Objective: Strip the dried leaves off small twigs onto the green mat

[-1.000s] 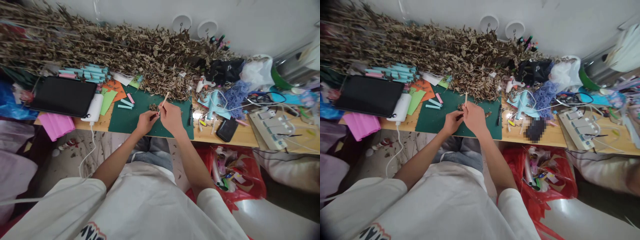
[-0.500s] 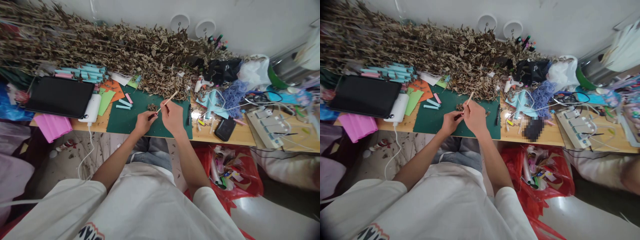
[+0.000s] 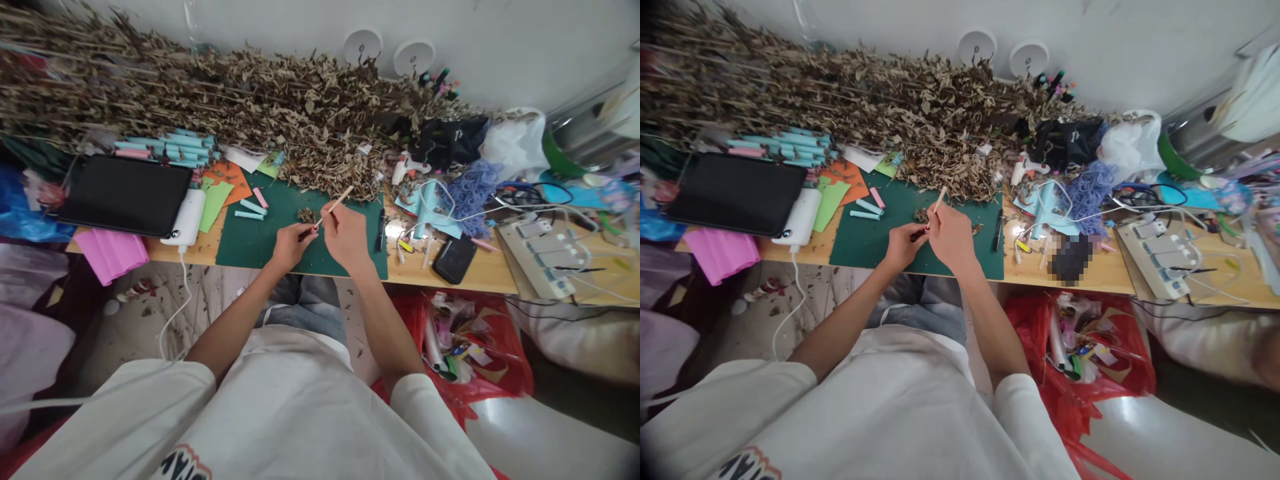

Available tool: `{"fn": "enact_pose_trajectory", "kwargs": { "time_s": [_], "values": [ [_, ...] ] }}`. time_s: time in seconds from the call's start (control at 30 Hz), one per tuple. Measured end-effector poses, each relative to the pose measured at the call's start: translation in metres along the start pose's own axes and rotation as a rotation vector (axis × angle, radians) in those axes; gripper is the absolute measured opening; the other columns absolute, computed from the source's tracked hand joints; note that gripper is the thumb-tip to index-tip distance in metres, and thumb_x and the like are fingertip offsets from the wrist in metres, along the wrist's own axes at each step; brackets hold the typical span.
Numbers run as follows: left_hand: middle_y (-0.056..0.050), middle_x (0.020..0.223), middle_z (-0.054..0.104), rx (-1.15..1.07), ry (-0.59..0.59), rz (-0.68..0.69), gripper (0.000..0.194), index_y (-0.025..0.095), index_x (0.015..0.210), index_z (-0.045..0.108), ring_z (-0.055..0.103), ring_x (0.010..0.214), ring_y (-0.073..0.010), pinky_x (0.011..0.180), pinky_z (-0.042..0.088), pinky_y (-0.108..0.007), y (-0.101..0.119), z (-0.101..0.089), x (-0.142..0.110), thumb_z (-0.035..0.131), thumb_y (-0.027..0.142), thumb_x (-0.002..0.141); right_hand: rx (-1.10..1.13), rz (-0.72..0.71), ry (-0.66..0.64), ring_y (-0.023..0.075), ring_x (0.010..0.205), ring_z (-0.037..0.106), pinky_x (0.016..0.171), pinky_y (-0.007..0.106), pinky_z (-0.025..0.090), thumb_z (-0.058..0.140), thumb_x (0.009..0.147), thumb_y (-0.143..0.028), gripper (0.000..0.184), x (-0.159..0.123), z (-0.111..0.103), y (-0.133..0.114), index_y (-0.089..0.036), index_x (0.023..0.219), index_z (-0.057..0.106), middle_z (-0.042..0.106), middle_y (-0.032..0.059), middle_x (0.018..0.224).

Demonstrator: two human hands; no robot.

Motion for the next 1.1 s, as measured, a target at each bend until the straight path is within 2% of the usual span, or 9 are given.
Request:
{"fn": "enact_pose_trajectory", "kwargs": {
  "time_s": [0.27,0.57,0.73,1.1],
  "values": [
    [-0.005,0.083,0.075,0.000,-0.023,-0.021,0.015,0.017,0.096,0.078,0.064,0.069,-0.0149,0.067,0.047,-0.024,0.003,-0.002,0.001,0.069,0.018,0.083,-0.005,-0.036,0.004,0.0173,0.071,0.060,0.068,0.028,0.040,0.036,0.100,-0.034,0.028,-0.004,0.006,-0.004,-0.020,0.089,0.057,0.066,0.0045,0.078],
    [-0.006,0.086,0.075,-0.019,-0.011,-0.015,0.017,0.018,0.097,0.078,0.064,0.069,-0.0145,0.067,0.048,-0.025,0.001,-0.003,0.000,0.066,0.022,0.086,-0.101,-0.013,-0.013,0.0194,0.076,0.062,0.068,0.029,0.040,0.033,0.101,-0.033,0.029,-0.006,0.010,-0.002,-0.019,0.093,0.057,0.067,0.0071,0.083],
    [-0.005,0.081,0.074,-0.009,-0.017,-0.005,0.017,0.018,0.096,0.078,0.064,0.070,-0.0145,0.068,0.049,-0.025,0.004,-0.003,0.001,0.064,0.024,0.087,-0.134,-0.004,-0.022,0.0204,0.076,0.062,0.067,0.030,0.041,0.033,0.101,-0.031,0.028,-0.007,0.011,-0.006,-0.019,0.094,0.057,0.068,0.0082,0.085],
    [-0.006,0.083,0.074,-0.003,-0.016,0.003,0.018,0.017,0.095,0.078,0.063,0.069,-0.0142,0.066,0.047,-0.025,0.002,-0.003,0.001,0.064,0.026,0.088,-0.027,-0.007,-0.008,0.0177,0.072,0.062,0.066,0.028,0.039,0.033,0.102,-0.035,0.029,-0.009,0.010,-0.003,-0.020,0.091,0.056,0.067,0.0047,0.078]
  ]
}}
Point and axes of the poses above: each hand's wrist, its own x-axis towards the middle knuckle, its own z-axis out of the palm, y = z × x, the point moved 4 cm from there along x, towards the middle knuckle
